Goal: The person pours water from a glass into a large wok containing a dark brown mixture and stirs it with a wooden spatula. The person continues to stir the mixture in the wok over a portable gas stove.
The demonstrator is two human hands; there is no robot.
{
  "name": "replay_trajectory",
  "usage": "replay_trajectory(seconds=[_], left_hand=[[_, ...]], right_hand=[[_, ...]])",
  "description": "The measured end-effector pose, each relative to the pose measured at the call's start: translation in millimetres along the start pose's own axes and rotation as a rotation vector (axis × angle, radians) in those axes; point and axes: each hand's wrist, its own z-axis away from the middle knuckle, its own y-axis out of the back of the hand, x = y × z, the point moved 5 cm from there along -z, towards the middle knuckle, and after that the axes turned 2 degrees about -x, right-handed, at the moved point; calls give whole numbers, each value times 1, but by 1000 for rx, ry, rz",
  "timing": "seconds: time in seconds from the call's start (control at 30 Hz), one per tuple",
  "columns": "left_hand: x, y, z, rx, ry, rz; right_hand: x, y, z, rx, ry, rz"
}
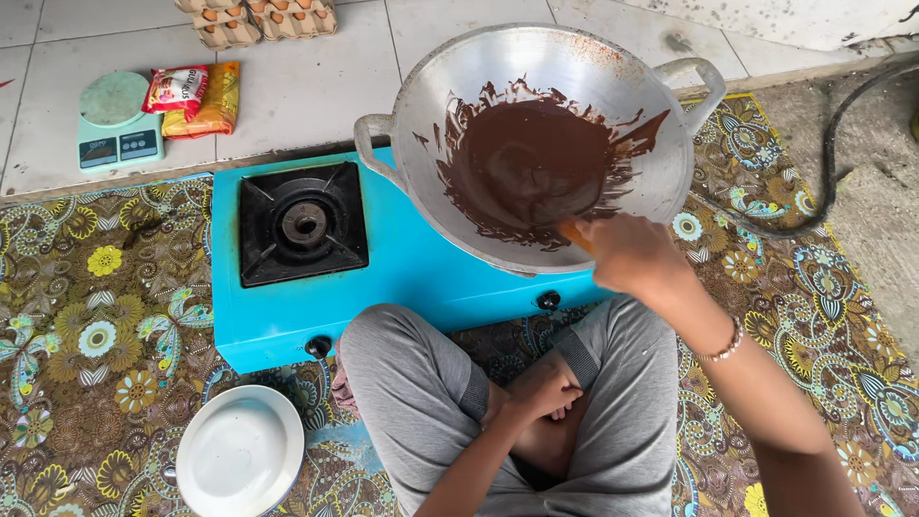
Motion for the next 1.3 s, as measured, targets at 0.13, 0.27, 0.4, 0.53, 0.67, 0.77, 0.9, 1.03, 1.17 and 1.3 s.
replay_trajectory(seconds=[0.13, 0.27, 0.4, 0.53, 0.67, 0.77, 0.9, 1.03, 1.17, 1.3], left_hand=[[2, 2, 6, 22, 3, 14], [-17, -15, -12, 54, 31, 51], [-26, -24, -24, 23, -30, 32], [-15, -16, -17, 19, -36, -20], [-23, -26, -22, 33, 1, 34], [-25, -25, -26, 21, -18, 90], [-17, -23, -22, 8, -61, 63], [-9, -8, -5, 60, -66, 41], [-15, -14, -14, 9, -43, 120], [-14, -15, -15, -28, -47, 132]], right_hand=[[24, -16, -53, 44, -72, -59], [27, -26, -49, 96, -87, 113], [-8, 14, 11, -4, 11, 26], [22, -10, -47, 106, 17, -95], [50, -54, -89, 162, -19, 34], [21, -45, -50, 131, -46, 198], [-9, -1, -11, 13, 32, 23], [2, 1, -41, 102, -20, -58], [15, -66, -61, 116, -55, 122], [-27, -22, 5, -23, -5, 12]])
